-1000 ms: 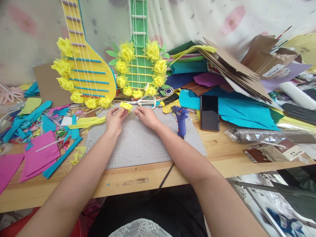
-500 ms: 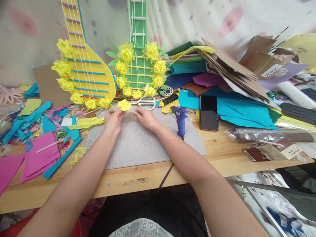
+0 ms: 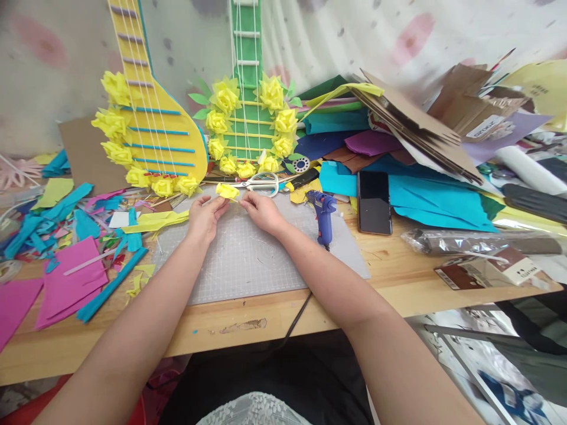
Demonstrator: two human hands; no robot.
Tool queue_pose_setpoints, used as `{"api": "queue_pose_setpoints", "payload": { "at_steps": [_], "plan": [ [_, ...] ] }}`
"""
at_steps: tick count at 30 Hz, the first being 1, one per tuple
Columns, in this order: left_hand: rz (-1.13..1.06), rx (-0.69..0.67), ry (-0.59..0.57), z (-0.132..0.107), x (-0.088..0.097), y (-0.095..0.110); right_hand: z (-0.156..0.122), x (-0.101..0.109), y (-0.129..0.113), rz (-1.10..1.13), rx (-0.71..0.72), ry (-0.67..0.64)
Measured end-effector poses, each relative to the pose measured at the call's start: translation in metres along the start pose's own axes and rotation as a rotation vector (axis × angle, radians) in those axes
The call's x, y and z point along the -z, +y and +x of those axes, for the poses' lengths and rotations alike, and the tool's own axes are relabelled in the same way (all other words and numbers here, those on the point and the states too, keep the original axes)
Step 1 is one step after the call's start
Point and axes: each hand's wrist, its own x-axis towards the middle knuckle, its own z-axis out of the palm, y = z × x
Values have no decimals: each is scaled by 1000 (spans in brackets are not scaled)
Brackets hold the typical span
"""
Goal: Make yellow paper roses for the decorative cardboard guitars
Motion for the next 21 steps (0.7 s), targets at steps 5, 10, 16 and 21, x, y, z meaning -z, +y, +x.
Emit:
{"api": "queue_pose_setpoints", "payload": {
  "at_steps": [5, 10, 16, 21],
  "plan": [
    [-10, 27, 16, 0, 0, 2, -1, 0, -3, 20, 14, -52],
    [-8, 20, 28, 2, -1, 3, 0, -1, -3, 21, 35, -64],
    [-3, 22, 31, 4, -2, 2, 0, -3, -4, 1, 21, -69],
    [5, 15, 44, 5, 0, 0, -1, -4, -6, 0, -29, -99]
  ]
}}
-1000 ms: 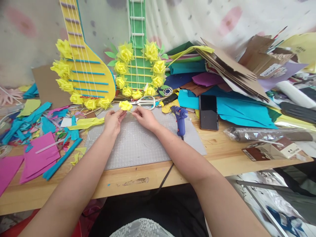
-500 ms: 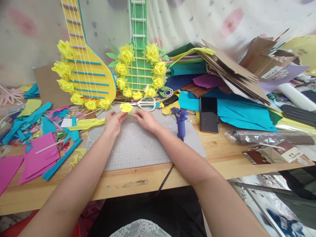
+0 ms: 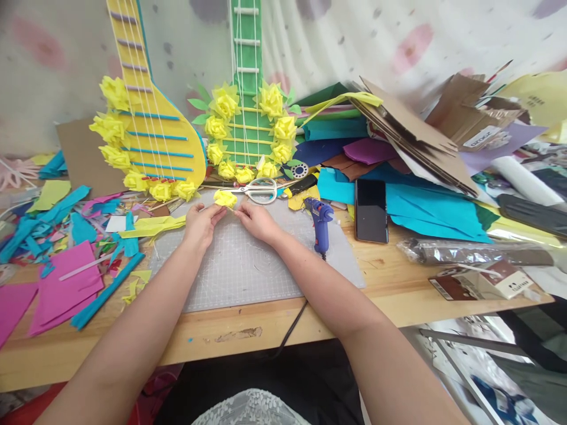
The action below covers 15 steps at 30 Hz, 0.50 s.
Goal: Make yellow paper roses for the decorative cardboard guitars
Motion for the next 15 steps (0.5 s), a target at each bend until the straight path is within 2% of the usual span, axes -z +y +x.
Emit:
{"api": "queue_pose_setpoints", "payload": {
  "at_steps": [7, 15],
  "plan": [
    [-5, 2, 19, 1, -3, 1, 2, -2, 3, 59, -6, -32],
    [-56, -19, -18, 0, -4, -1, 2, -5, 4, 141, -49, -19]
  ]
}}
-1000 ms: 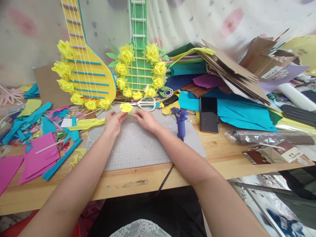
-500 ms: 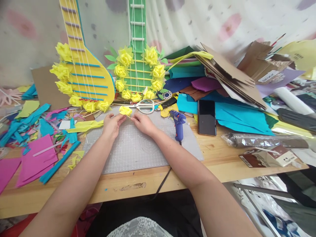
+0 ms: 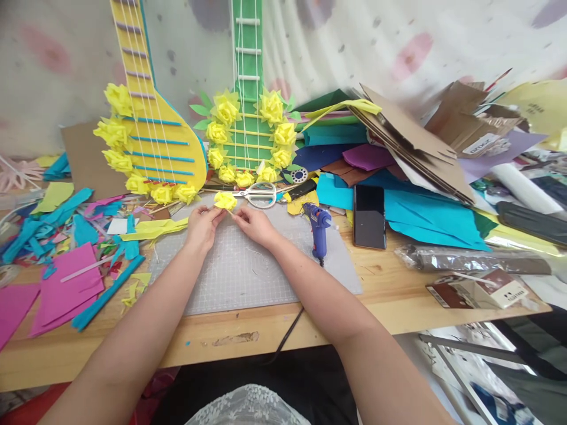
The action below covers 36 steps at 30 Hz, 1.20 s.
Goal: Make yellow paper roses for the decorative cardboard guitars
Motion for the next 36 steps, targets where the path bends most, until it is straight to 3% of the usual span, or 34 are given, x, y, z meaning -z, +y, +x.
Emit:
{"api": "queue_pose_setpoints", "payload": {
  "at_steps": [10, 18, 24, 28, 31, 34, 36],
  "plan": [
    [28, -12, -26, -2, 1, 1, 0, 0, -1, -67, 18, -6],
    [7, -34, 27, -1, -1, 0, -2, 1, -5, -278, 42, -7],
    [-75, -72, 70, 10, 6, 7, -7, 13, -9, -388, 95, -47],
    [-64, -145, 88, 20, 15, 13, -5, 17, -4, -207, 50, 118],
    [20, -150, 29, 20, 17, 12, 1, 14, -2, 203, -67, 222],
    [155, -109, -113, 15, 14, 6, 3, 12, -4, 674, -115, 110],
    [252, -109, -204, 12, 12, 1, 3, 11, -7, 836, -101, 20]
  ]
}}
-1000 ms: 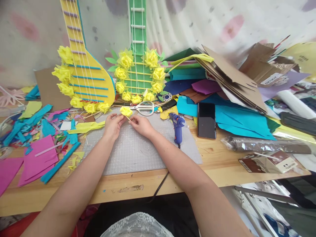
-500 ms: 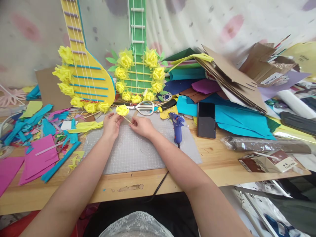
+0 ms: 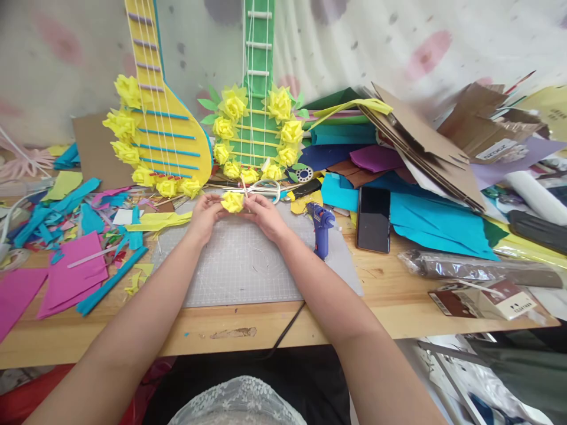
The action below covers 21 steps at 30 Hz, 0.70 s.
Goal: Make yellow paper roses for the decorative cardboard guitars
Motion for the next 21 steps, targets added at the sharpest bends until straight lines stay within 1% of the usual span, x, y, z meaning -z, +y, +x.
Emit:
{"api": "queue_pose_setpoints", "payload": {
  "at_steps": [1, 3, 8, 10, 16, 18, 21],
  "plan": [
    [39, -9, -22, -1, -2, -2, 0, -1, 0, 34, -7, -26],
    [90, -47, -9, -2, -5, -6, 0, -1, 1, 49, -13, -36],
    [113, -145, 134, 0, -5, -11, 5, 1, 12, -36, 13, 47],
    [129, -163, 160, 0, -4, -12, 7, 2, 15, -56, 15, 73],
    [212, -124, 62, -1, -2, -15, 7, 2, 13, -84, 16, 41],
    [189, -98, 41, -2, -2, -14, 7, 2, 12, -94, 16, 46],
    [124, -65, 21, -4, -2, -12, 7, 3, 13, -87, 4, 94]
  ]
}}
